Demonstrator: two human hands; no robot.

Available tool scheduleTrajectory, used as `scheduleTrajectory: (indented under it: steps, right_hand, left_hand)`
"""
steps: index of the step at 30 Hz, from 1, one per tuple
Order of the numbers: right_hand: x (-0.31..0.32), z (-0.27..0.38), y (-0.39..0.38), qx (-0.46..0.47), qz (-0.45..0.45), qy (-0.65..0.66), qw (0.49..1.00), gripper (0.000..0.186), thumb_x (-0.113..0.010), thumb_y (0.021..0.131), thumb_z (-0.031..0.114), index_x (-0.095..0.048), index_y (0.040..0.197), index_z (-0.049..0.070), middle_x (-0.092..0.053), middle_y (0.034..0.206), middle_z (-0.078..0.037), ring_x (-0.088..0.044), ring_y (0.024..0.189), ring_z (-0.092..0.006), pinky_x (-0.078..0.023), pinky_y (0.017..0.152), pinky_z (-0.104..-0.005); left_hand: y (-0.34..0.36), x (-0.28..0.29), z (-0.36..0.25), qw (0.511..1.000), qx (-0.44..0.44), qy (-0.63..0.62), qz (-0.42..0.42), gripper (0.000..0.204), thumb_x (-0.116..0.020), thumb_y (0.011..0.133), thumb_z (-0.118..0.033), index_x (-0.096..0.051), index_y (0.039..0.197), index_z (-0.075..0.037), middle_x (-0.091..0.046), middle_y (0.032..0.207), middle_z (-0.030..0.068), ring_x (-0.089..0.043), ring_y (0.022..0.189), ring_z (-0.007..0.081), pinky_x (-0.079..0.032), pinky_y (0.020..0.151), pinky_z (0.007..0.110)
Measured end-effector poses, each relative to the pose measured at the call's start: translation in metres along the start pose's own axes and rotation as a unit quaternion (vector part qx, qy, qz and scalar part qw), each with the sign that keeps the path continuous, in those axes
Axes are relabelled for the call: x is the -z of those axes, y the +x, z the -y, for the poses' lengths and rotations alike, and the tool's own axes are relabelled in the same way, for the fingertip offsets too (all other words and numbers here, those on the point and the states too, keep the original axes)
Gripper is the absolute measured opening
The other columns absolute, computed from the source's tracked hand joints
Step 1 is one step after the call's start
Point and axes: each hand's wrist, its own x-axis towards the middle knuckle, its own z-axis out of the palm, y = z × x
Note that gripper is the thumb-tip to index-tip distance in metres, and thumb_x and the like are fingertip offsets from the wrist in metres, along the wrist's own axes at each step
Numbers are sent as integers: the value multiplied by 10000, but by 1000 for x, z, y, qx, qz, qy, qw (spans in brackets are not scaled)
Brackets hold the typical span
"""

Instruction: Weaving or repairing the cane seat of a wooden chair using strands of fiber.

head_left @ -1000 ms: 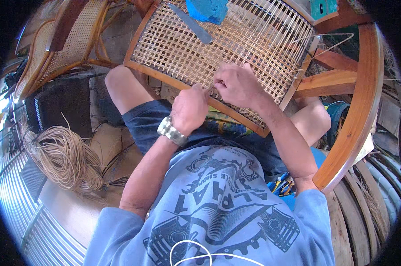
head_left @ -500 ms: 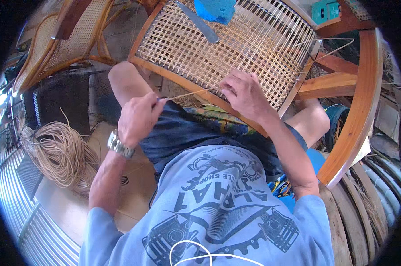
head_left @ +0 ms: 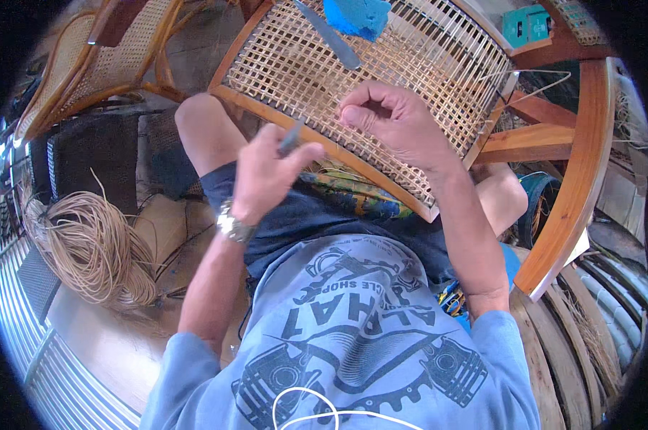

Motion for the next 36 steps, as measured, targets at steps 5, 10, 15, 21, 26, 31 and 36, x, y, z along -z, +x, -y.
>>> scheduleTrajectory:
  steps: [5, 10, 15, 21, 26, 31, 36]
  right_hand:
    - [20, 15, -29, 70, -28, 9, 997, 130, -703, 957, 127, -683, 1019, 14, -663, 894, 17, -609, 833, -61, -510, 776, -235]
    - [59, 4, -91, -4, -229, -80, 970, 109, -686, 963, 113, -679, 1006, 14, -641, 868, 32, -573, 848, -40, -457, 747, -199]
    - [45, -27, -158, -120, -282, -130, 943, 107, -681, 968, 128, -680, 988, 23, -627, 854, 44, -533, 793, -23, -421, 703, -191]
    - [24, -31, -223, -185, -290, -120, 931, 102, -667, 970, 120, -689, 998, 25, -641, 856, 21, -555, 787, -62, -443, 726, -217]
    - [38, -45, -257, -210, -343, -121, 907, 86, -655, 981, 101, -672, 1013, 23, -631, 912, 15, -553, 855, -57, -454, 764, -220]
    - [62, -59, -285, -185, -408, -110, 887, 163, -662, 984, 164, -678, 1046, 15, -654, 886, -28, -615, 851, -116, -500, 768, -253]
    - [82, -69, -284, -135, -495, 34, 858, 185, -694, 959, 154, -672, 1057, -1, -656, 849, -44, -630, 785, -122, -509, 711, -247]
  left_hand:
    - [12, -62, -7, 995, -54, -57, -55, 404, -788, 876, -346, -677, 1038, 7, -705, 830, 174, -668, 707, 235, -520, 657, 336]
    - [18, -66, 7, 993, -89, 21, -80, 249, -715, 942, -251, -655, 901, -12, -680, 720, 167, -660, 638, 321, -498, 595, 391]
    - [23, -64, 19, 985, -148, 41, -83, 290, -722, 936, -259, -607, 846, -8, -683, 748, 185, -666, 693, 385, -492, 588, 419]
    - [15, -64, 12, 985, -161, 29, -61, 298, -710, 946, -260, -608, 870, 9, -692, 776, 195, -666, 696, 376, -504, 612, 409]
    - [13, -57, 11, 986, -153, -11, -69, 255, -733, 927, -242, -667, 903, 2, -679, 763, 182, -665, 677, 332, -506, 626, 390]
    - [7, 34, 23, 980, -66, 91, -167, 243, -745, 924, -239, -686, 884, -6, -667, 722, 46, -561, 660, 117, -498, 658, 316]
    - [-2, 96, -5, 943, 14, 168, -287, 266, -710, 950, -269, -660, 930, -8, -697, 886, 126, -612, 747, 203, -506, 706, 362]
